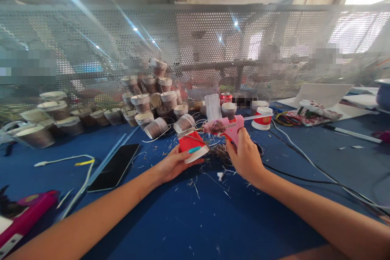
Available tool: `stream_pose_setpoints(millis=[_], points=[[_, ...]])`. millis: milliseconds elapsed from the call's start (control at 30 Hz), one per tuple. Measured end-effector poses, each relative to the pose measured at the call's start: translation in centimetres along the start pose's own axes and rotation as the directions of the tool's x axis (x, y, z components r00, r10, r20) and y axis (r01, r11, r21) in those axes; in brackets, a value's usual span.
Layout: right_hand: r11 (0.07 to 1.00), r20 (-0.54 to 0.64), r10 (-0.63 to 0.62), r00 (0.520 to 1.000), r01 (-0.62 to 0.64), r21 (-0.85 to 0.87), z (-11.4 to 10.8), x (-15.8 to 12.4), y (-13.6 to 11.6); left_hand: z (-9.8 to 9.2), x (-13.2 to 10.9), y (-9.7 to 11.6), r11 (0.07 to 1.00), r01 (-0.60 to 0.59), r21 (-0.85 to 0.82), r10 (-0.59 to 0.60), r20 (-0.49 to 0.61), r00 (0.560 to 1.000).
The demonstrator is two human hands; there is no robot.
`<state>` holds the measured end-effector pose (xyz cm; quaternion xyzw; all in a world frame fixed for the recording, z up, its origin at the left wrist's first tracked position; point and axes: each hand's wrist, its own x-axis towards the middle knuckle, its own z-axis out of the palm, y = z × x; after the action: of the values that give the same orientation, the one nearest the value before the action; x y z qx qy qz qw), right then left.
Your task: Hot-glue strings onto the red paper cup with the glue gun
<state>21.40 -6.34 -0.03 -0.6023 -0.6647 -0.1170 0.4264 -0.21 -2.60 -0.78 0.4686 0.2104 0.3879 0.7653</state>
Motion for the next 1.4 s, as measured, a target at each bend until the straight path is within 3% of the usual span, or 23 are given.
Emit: stream_pose_setpoints(millis=[300, 400, 533, 667, 767, 833, 933, 1000, 1067, 1133, 1167, 1267, 1400], points=[[0.999, 0.115, 0.035, 0.993, -0.038, 0.022, 0.5, 0.3, 0.2, -0.1, -0.1, 0.1, 1.000, 0.019, -0.024, -0.017, 0.068, 0.998], [0.991, 0.129, 0.130, 0.983, -0.132, 0.007, 0.4, 0.9, 0.7, -0.2, -0.1, 0.2, 0.999, 0.021, -0.046, -0.016, 0.096, 0.995], [0.952, 0.143, 0.272, 0.952, -0.245, -0.183, 0.2, 2.1, 3.0, -0.1, -0.2, 0.4, 0.998, 0.031, -0.048, -0.024, 0.131, 0.991], [0.887, -0.015, 0.331, 0.944, -0.316, -0.336, 1.0, 2.6, 6.3, -0.2, -0.2, 0.5, 0.999, 0.030, -0.044, -0.023, 0.157, 0.987], [0.864, -0.151, 0.343, 0.927, -0.374, -0.336, 1.5, 2.5, 7.6, -0.2, -0.2, 0.5, 0.998, 0.028, -0.048, -0.020, 0.163, 0.986], [0.871, -0.162, 0.319, 0.934, -0.356, -0.338, 1.4, 2.5, 7.4, -0.1, -0.2, 0.5, 0.999, 0.030, -0.040, -0.024, 0.155, 0.988], [0.917, -0.094, 0.212, 0.973, -0.231, -0.325, 0.3, 2.7, 5.6, 0.0, -0.2, 0.4, 0.999, 0.035, -0.010, -0.034, 0.131, 0.991], [0.971, -0.070, 0.106, 0.992, -0.119, -0.209, -0.7, 2.6, 3.7, -0.1, -0.2, 0.2, 1.000, 0.031, 0.006, -0.031, 0.120, 0.992], [0.995, -0.038, -0.095, 0.995, 0.095, 0.021, -1.6, 2.2, 1.8, -0.3, -0.1, 0.0, 1.000, 0.021, 0.016, -0.023, 0.112, 0.993], [0.921, -0.030, -0.264, 0.964, 0.262, 0.287, -2.3, 1.4, 0.3, -0.4, 0.0, -0.3, 1.000, 0.009, 0.024, -0.011, 0.108, 0.994], [0.865, 0.008, -0.308, 0.951, 0.277, 0.419, -2.6, 0.9, -0.4, -0.4, 0.0, -0.3, 1.000, 0.004, 0.029, -0.007, 0.107, 0.994], [0.660, 0.204, -0.387, 0.899, 0.116, 0.742, -2.9, -0.5, -1.6, -0.1, 0.1, -0.3, 0.998, -0.010, 0.060, 0.003, 0.112, 0.994], [0.502, 0.458, -0.451, 0.766, -0.207, 0.840, -2.6, -1.1, -2.1, 0.4, 0.0, 0.0, 0.990, -0.005, 0.142, -0.012, 0.120, 0.993]])
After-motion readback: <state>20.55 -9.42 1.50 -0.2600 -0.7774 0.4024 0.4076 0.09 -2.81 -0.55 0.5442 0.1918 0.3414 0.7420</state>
